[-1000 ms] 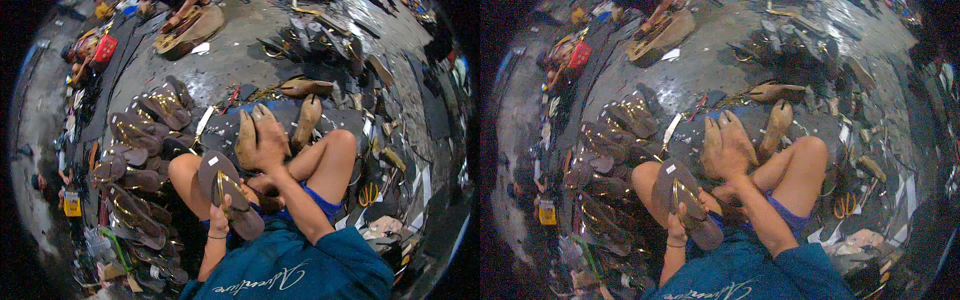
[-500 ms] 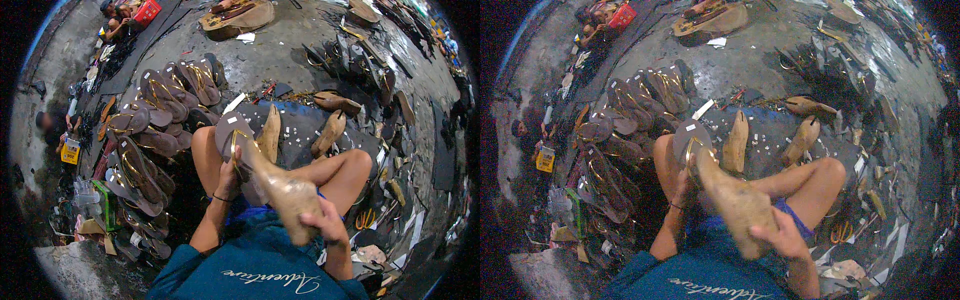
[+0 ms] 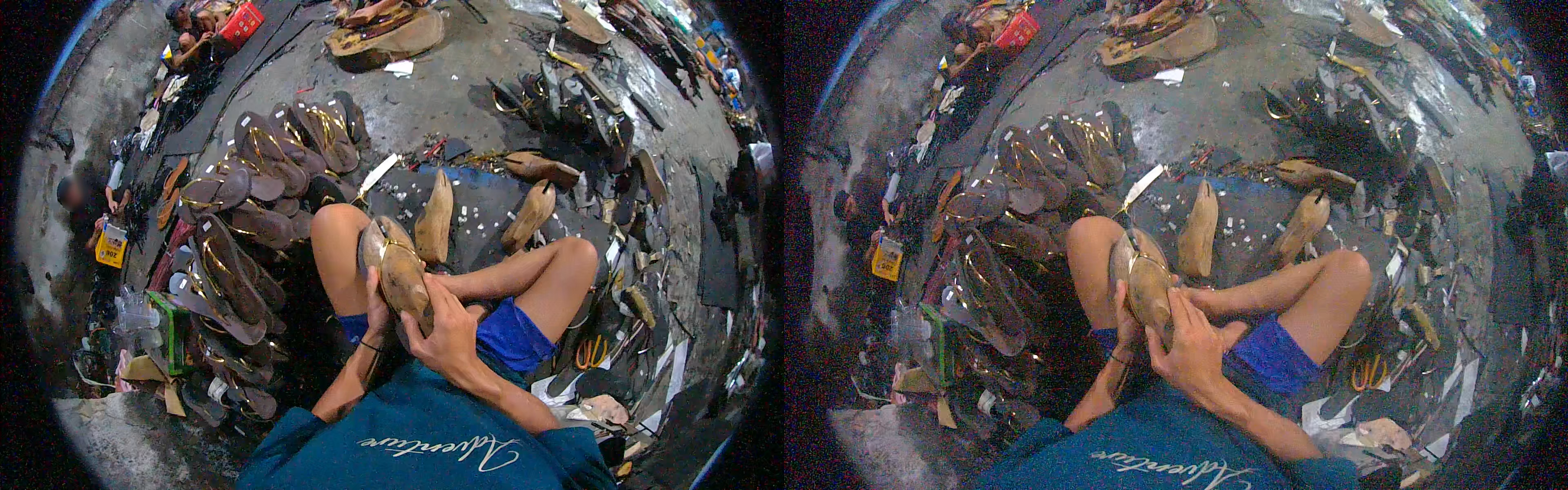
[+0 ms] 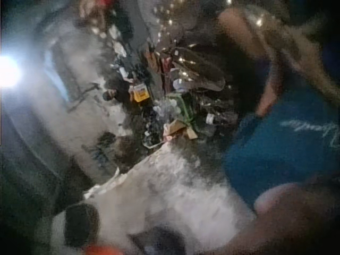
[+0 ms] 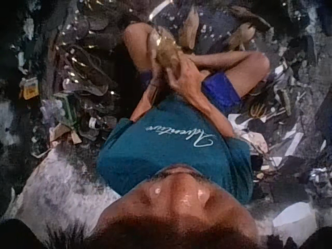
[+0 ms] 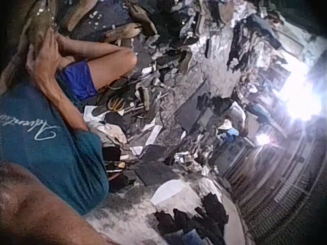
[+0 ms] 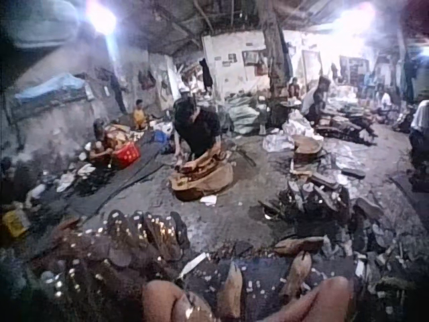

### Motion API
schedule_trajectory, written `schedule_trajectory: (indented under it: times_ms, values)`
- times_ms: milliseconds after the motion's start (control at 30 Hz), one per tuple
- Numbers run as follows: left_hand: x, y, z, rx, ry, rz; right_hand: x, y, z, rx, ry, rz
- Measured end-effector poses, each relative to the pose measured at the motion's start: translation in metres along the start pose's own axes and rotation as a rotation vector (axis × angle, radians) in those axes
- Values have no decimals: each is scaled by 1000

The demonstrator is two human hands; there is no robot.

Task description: The person sits on the floor and assembles flip-flops by attaching straps to soles. They repeatedly pick up a sole and a strap, align them, and press them together, then place the finished sandal aside.

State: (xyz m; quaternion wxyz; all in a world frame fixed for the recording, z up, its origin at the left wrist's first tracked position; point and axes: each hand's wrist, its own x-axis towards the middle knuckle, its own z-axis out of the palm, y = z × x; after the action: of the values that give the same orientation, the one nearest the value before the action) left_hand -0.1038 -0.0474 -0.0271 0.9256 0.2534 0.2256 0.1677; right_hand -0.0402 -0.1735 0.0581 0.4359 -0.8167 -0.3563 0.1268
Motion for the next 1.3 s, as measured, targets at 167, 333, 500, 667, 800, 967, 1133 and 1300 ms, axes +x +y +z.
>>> schedule_trajectory:
  times_ms: [167, 333, 500, 667, 800, 967, 1133, 1300]
  values:
    - [30, 7, 24, 245, 23, 8, 18, 4, -16, -114, 189, -125]
    - [36, 8, 20, 957, -128, 237, 20, 4, -23, -161, 143, -91]
    - [15, 29, 83, 549, -57, 95, 4, 30, -48, -67, -49, -170]
    - [35, 23, 48, 505, -87, -54, -12, 42, -29, -98, -161, -73]
    - [-19, 49, 93, 445, -107, -114, -25, 36, -49, 350, -261, -8]
    - [-70, 49, 100, 365, -306, -138, -70, 26, -44, 1096, -313, 387]
    - [-96, 53, 116, 314, -296, -162, -80, 26, -47, 1180, -399, 306]
    - [-98, 46, 104, 247, -409, -68, -95, 17, -55, 1223, -359, 502]
